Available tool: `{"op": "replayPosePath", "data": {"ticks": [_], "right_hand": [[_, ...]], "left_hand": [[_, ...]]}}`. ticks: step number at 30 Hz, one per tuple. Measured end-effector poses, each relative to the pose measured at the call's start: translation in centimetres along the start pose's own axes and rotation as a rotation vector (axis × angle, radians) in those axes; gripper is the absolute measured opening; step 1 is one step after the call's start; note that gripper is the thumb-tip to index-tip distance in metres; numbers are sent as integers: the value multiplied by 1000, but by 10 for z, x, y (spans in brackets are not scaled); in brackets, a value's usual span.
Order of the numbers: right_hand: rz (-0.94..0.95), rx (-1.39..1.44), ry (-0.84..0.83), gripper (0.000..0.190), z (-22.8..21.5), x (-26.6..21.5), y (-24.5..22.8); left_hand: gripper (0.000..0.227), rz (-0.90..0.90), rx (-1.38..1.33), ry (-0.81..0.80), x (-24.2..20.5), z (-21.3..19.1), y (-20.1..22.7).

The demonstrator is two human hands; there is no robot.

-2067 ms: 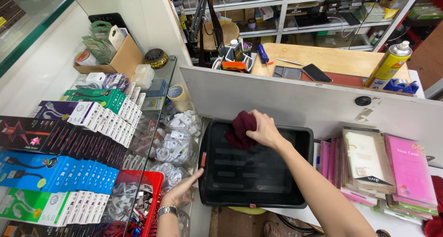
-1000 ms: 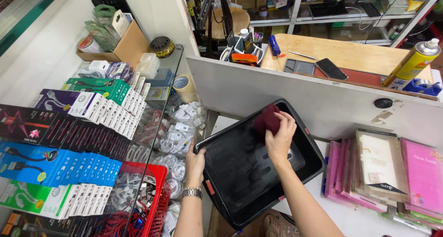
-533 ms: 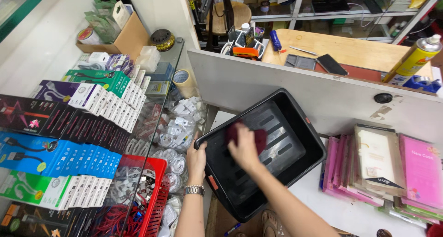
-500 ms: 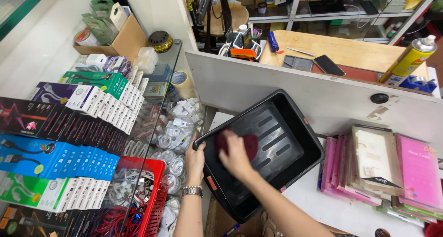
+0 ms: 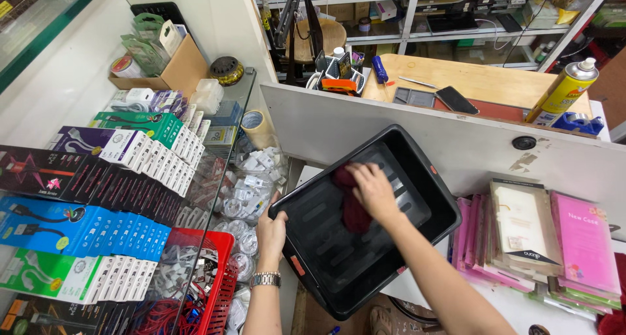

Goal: The person wipes a black plastic tray with a red cloth, then wipes individual stationery packages one by one with the same cloth. The person stacks the cleaned packages on the counter and writes on one package with a blue marker.

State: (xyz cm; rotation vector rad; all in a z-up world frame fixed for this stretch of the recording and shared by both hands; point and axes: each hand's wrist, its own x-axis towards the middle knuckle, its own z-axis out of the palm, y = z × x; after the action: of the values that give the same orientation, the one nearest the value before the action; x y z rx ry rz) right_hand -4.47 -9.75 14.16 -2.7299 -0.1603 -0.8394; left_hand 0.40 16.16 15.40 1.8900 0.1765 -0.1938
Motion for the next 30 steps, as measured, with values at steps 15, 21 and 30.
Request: {"op": "replayPosePath", "data": {"ticks": [15, 21, 30], "right_hand": [[502, 235, 200, 49, -28, -42, 31], [-52, 242, -124, 65, -31, 7, -50], [252, -63, -61, 66, -39, 14, 69]], "left_hand": [[71, -48, 125, 84, 16, 43, -48], [67, 120, 118, 76, 4, 53, -37], [81, -97, -11, 41, -13, 11, -29]]}}
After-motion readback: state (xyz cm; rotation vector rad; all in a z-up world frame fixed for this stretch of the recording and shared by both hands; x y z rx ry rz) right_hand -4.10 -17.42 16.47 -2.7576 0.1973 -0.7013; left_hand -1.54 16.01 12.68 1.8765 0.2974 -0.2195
